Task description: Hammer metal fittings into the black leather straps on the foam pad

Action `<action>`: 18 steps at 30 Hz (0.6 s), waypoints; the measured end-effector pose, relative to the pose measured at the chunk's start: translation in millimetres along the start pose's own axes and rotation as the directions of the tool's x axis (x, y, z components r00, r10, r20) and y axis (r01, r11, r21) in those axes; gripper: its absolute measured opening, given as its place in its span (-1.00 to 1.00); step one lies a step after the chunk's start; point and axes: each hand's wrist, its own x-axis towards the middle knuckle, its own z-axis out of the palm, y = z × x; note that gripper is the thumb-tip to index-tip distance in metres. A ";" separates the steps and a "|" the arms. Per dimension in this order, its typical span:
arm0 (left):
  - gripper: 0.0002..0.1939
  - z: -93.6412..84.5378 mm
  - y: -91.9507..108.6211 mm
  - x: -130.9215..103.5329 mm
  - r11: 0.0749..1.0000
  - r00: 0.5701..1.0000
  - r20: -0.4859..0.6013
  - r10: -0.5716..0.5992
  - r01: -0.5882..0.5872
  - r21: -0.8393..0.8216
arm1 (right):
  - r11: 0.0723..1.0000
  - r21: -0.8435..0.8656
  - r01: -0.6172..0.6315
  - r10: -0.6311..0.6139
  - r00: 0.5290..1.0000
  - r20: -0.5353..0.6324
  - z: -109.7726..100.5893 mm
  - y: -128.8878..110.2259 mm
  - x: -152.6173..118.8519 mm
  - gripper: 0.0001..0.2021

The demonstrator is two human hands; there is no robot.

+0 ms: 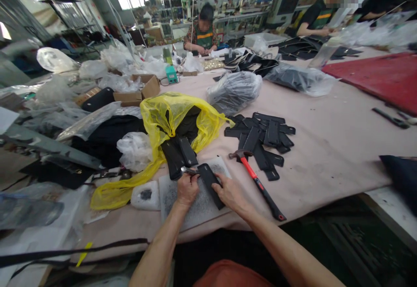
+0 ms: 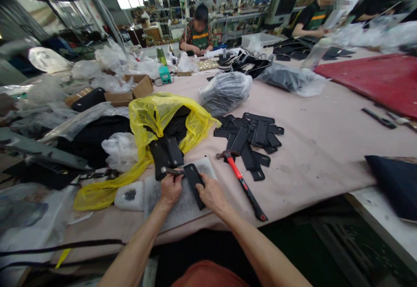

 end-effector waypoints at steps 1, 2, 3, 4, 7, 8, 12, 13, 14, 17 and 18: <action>-0.83 -0.9 0.8 0.4 1.000 1.000 0.003 -0.013 0.013 -0.007 | 0.999 -0.043 -0.008 0.008 1.000 0.000 2.1 -1.7 -3.0 -0.52; -0.83 -2.0 1.9 0.9 0.999 0.999 0.006 -0.032 0.032 -0.014 | 0.996 -0.086 -0.015 0.015 1.000 -0.002 4.0 -3.2 -5.5 -0.50; -0.84 -3.2 3.3 1.4 0.998 0.998 0.008 -0.056 0.056 -0.021 | 0.992 -0.127 -0.020 0.020 1.000 -0.004 5.5 -4.5 -7.4 -0.48; -0.84 -4.3 5.2 2.1 0.996 0.997 0.009 -0.081 0.082 -0.029 | 0.987 -0.160 -0.019 0.020 1.000 0.001 6.7 -5.6 -8.9 -0.46; -0.85 -5.9 13.1 5.8 0.987 0.990 -0.009 -0.140 0.139 -0.078 | 0.977 -0.215 -0.011 0.016 1.000 0.023 7.9 -8.0 -10.8 -0.42; -0.85 -5.2 16.1 7.6 0.984 0.988 -0.015 -0.152 0.150 -0.099 | 0.976 -0.220 -0.010 0.017 0.999 0.029 7.9 -8.8 -10.9 -0.42; -0.85 4.6 24.2 16.0 0.975 0.987 0.015 -0.163 0.163 -0.152 | 0.980 -0.199 -0.014 0.026 0.998 0.058 7.9 -11.6 -10.9 -0.39; -0.85 8.0 24.5 17.7 0.975 0.987 0.033 -0.156 0.159 -0.153 | 0.982 -0.189 -0.015 0.026 0.998 0.060 8.2 -11.9 -11.1 -0.37; -0.85 11.2 24.1 19.1 0.977 0.988 0.051 -0.144 0.150 -0.150 | 0.983 -0.181 -0.015 0.026 0.998 0.058 8.7 -11.8 -11.5 -0.37; -0.85 17.5 20.7 21.5 0.985 0.991 0.086 -0.102 0.113 -0.131 | 0.987 -0.162 -0.010 0.019 0.999 0.051 9.9 -9.9 -12.8 -0.37; -0.85 18.1 19.5 21.7 0.987 0.992 0.092 -0.092 0.103 -0.126 | 0.987 -0.159 -0.002 0.011 0.999 0.052 10.1 -9.0 -13.1 -0.38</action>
